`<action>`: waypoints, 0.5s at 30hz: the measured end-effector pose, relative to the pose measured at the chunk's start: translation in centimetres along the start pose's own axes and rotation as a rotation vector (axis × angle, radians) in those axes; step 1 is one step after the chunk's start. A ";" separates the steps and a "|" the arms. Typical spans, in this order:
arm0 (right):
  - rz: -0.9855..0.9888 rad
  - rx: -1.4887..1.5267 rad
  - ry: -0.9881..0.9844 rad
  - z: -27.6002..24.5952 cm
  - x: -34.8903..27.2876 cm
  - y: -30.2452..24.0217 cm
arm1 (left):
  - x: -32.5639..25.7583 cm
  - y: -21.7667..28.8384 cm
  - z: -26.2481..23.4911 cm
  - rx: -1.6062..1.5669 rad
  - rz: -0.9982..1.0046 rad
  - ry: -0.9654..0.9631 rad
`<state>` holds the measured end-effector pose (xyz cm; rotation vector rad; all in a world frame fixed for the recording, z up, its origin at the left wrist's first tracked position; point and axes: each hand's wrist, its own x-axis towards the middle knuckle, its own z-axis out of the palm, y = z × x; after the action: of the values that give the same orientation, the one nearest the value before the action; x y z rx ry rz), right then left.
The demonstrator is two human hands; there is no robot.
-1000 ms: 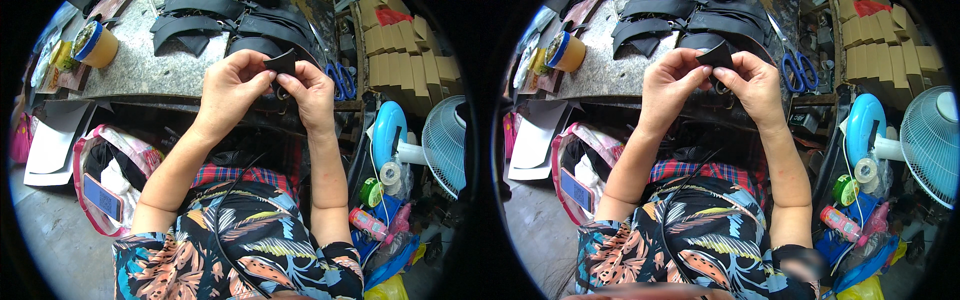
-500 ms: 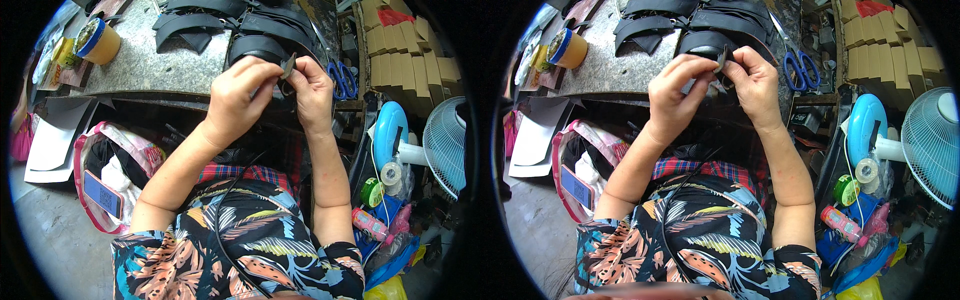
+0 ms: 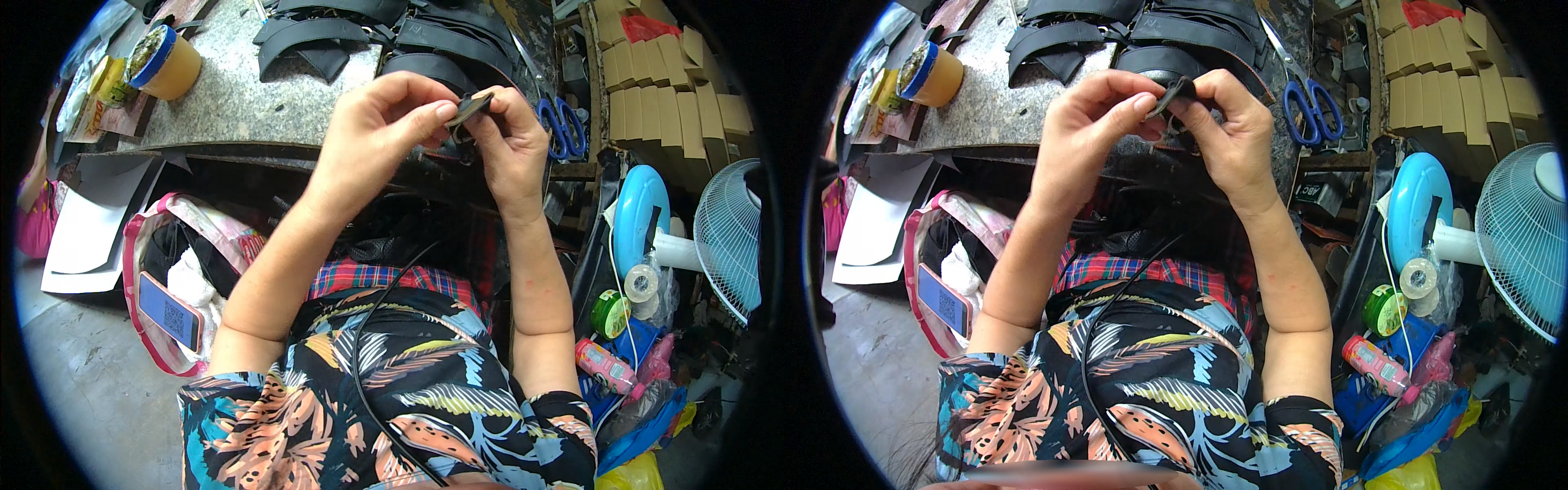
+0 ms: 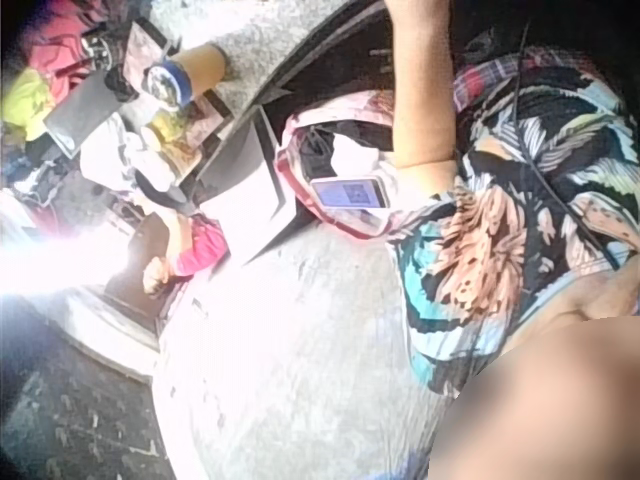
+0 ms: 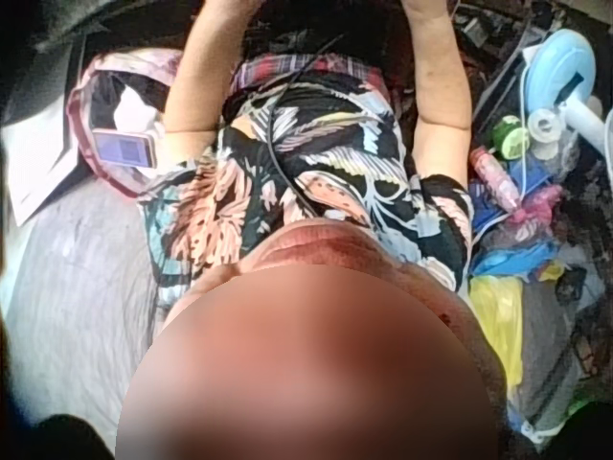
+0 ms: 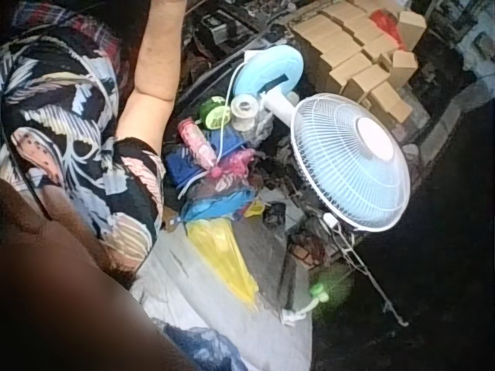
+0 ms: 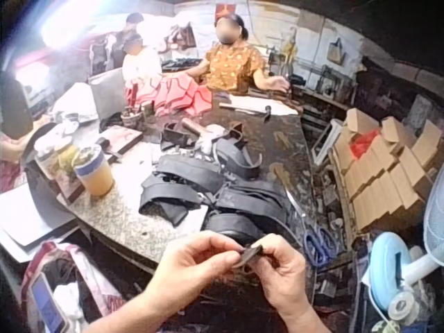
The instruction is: The person threads black leather straps through metal D-rings, folds the ends, and trims them with scissors. The process is repeated for multiple straps, with each finished piece placed on the work surface.
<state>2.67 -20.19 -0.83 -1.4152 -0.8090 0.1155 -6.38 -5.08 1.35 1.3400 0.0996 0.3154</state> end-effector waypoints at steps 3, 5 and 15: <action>-0.134 -0.107 0.012 -0.1 0.5 0.4 | -0.4 -0.5 0.1 0.068 0.045 -0.023; -0.204 -0.220 0.020 -0.3 0.6 0.5 | -0.3 -0.6 -0.2 -0.011 -0.070 -0.050; 0.006 -0.322 -0.199 -2.0 0.9 -2.9 | 0.3 -0.9 0.3 0.179 0.019 0.028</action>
<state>3.31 -21.97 2.23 -1.7283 -1.0211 0.1370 -5.89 -5.48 0.59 1.5148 0.1413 0.3473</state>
